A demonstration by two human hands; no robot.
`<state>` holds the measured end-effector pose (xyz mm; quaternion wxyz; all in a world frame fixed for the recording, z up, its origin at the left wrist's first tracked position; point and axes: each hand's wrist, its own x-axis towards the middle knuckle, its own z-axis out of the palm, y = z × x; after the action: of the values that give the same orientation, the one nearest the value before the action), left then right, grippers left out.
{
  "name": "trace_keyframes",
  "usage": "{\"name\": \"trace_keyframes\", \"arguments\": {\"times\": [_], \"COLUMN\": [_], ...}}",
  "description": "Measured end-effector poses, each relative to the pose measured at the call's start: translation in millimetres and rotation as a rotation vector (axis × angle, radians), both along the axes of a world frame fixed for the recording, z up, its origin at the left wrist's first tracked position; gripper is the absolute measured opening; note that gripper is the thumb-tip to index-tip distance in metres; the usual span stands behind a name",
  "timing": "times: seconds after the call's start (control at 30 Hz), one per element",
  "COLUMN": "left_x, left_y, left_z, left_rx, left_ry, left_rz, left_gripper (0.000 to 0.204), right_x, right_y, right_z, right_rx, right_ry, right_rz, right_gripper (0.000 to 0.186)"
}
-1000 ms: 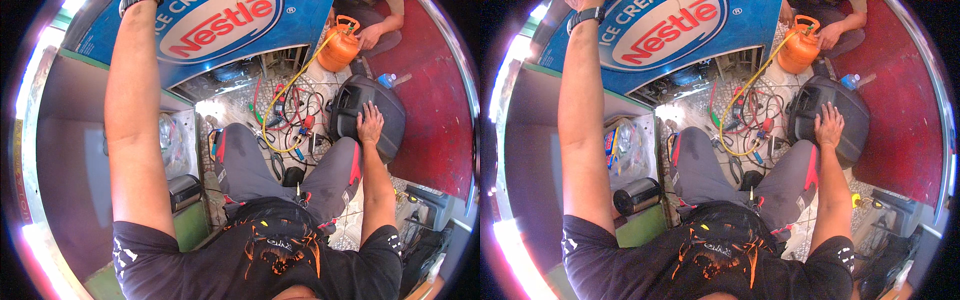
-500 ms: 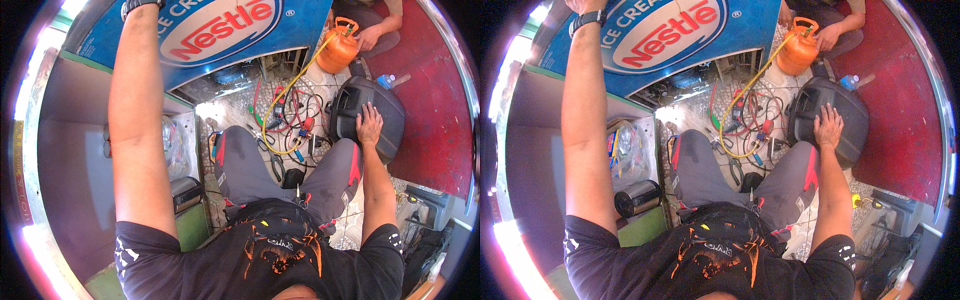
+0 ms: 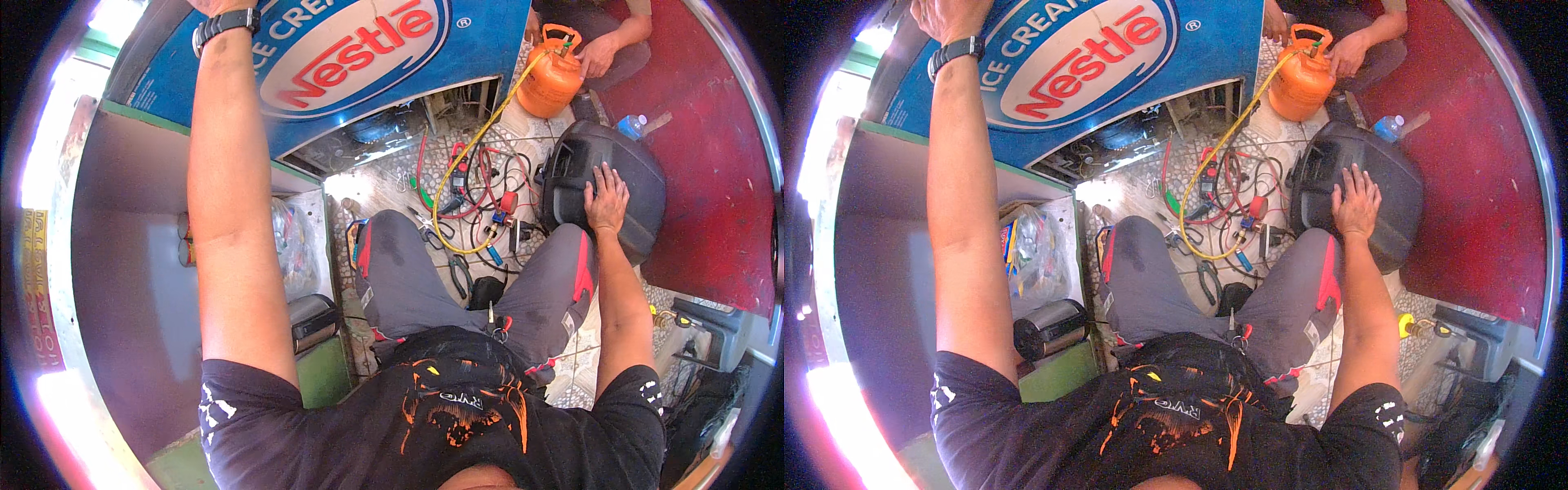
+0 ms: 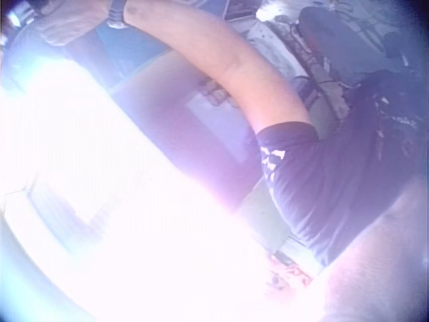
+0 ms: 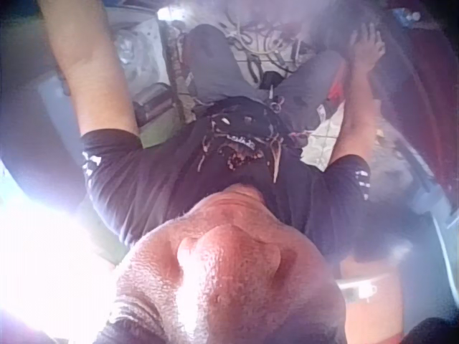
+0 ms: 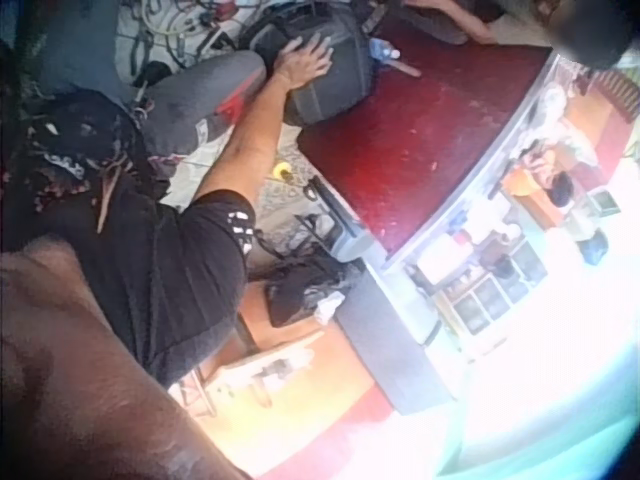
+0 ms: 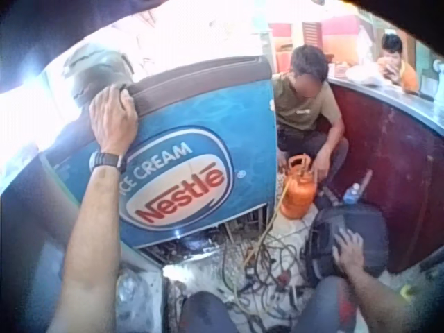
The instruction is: The person works on the lower back panel of a refrigerator, connecting hoses from a manifold gauge set to the compressor and handling a small electronic component by hand.
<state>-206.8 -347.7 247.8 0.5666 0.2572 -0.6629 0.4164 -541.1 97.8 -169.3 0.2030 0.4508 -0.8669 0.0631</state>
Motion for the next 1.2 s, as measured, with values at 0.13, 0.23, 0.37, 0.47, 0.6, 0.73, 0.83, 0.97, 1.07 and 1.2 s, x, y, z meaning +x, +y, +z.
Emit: {"name": "trace_keyframes", "arguments": {"times": [0.13, 0.23, 0.37, 0.47, 0.6, 0.73, 0.83, 0.97, 1.07, 1.2], "left_x": [5, 9, 5, 34, 60, 78, 27, 39, 26, 40], "left_y": [-1, 4, 71, 121, 82, -1, -2, -31, -35, -52], "left_z": [-1, -6, -130, -291, -470, -490, -477, -477, -485, -484], "left_rx": [0.037, 0.060, 0.280, 1.203, 2.098, 2.082, 2.010, 2.009, 1.998, 2.028], "left_ry": [0.022, 0.037, 0.099, -0.135, 0.846, 1.503, 1.485, 1.484, 1.469, 1.369], "left_rz": [-0.096, -0.202, -0.613, -0.587, -0.698, -0.808, -0.838, -0.760, -0.726, -0.679], "left_gripper": [0.031, 0.033, 0.027, 0.027, 0.027, 0.048, 0.045, 0.026, 0.023, 0.033], "right_x": [0, 2, -7, -3, -3, 1, -8, -2, -5, -1], "right_y": [-3, -5, 9, 1, -5, -9, 6, -5, -1, -8], "right_z": [-1, -2, 2, 1, -2, -5, -5, -2, -3, -2], "right_rx": [-0.011, -0.014, 0.013, -0.016, -0.003, 0.010, 0.053, 0.033, 0.055, 0.021], "right_ry": [-0.003, -0.020, -0.012, -0.033, -0.031, -0.037, -0.010, -0.024, -0.010, -0.025], "right_rz": [0.004, 0.009, -0.031, -0.011, -0.010, -0.003, -0.041, -0.016, -0.032, -0.012], "right_gripper": [0.042, 0.043, 0.043, 0.044, 0.044, 0.044, 0.043, 0.043, 0.043, 0.043]}}
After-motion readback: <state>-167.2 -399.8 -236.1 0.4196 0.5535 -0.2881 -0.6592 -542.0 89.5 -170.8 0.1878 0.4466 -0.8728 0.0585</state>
